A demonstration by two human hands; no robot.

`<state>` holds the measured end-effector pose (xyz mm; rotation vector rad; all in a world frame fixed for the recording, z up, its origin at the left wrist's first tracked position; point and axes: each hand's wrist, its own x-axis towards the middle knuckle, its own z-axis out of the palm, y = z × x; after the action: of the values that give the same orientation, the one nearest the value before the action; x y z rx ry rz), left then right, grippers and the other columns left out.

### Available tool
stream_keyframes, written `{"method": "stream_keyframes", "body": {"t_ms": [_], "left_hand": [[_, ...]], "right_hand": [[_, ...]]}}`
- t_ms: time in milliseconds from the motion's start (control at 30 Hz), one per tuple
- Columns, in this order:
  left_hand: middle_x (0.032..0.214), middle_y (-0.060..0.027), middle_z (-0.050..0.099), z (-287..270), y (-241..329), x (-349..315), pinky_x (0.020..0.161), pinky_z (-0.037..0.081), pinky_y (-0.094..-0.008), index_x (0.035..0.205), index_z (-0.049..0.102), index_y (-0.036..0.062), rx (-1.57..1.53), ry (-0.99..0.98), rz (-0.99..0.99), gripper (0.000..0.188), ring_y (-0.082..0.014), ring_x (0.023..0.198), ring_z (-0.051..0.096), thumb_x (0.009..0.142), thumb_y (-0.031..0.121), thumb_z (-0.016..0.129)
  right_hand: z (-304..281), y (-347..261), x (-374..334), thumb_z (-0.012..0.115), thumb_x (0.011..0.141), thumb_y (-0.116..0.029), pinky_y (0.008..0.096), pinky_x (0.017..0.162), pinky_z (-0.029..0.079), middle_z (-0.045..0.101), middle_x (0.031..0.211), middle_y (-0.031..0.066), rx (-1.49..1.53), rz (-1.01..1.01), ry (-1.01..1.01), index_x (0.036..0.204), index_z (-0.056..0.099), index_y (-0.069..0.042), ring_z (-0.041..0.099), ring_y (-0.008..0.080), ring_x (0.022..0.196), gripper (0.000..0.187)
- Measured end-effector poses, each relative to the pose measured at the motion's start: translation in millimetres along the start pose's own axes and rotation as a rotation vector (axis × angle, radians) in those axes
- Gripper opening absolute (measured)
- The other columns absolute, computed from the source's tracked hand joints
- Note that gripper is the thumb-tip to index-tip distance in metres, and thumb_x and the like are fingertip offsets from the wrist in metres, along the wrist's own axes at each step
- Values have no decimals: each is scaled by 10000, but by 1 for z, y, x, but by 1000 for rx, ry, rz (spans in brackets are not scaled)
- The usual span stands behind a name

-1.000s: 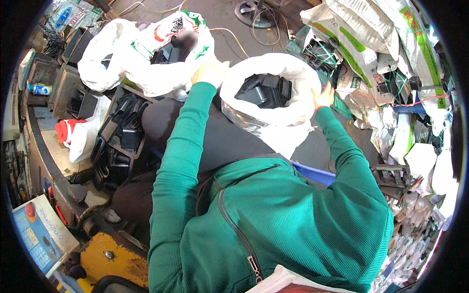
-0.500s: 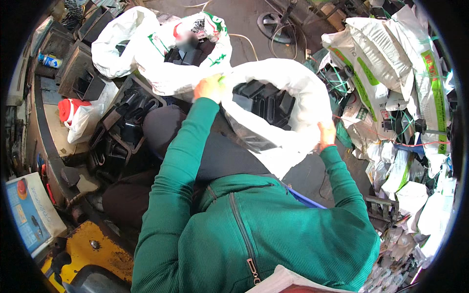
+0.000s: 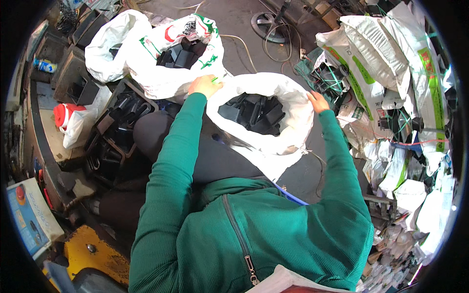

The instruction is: The person repeatedly picks up black plastic parts, wipes them with a green cloth, and places them into a white sack. The person also handles a gray plastic tray and wipes it before setting it aside.

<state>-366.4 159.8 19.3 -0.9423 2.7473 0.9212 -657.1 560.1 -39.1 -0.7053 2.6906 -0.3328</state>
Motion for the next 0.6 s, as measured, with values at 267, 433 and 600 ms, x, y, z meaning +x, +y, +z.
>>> {"method": "stream_keyframes", "body": {"t_ms": [267, 433, 600], "left_hand": [[908, -155, 653, 1, -18, -8, 788, 483, -438, 975, 641, 85, 83, 240, 118, 364, -336, 888, 625, 743, 365, 634], [909, -140, 653, -9, -17, -25, 766, 485, -449, 952, 627, 80, 183, 185, -13, 356, -335, 878, 626, 750, 373, 630], [962, -148, 648, -3, -21, -18, 791, 482, -444, 1018, 623, 98, 154, 177, 22, 420, -332, 911, 622, 741, 413, 641]], "right_hand": [[10, -107, 25, 559, 852, -398, 383, 772, 480, 663, 923, 156, 254, -94, 480, 926, 661, -36, 640, 309, 856, 383], [2, -128, -19, 651, 827, -349, 356, 781, 472, 662, 932, 146, 492, -45, 345, 1030, 611, 5, 634, 240, 847, 410], [63, 11, -106, 741, 746, -345, 380, 782, 483, 593, 1007, 152, 747, 192, -128, 1199, 454, 31, 585, 264, 903, 655]]}}
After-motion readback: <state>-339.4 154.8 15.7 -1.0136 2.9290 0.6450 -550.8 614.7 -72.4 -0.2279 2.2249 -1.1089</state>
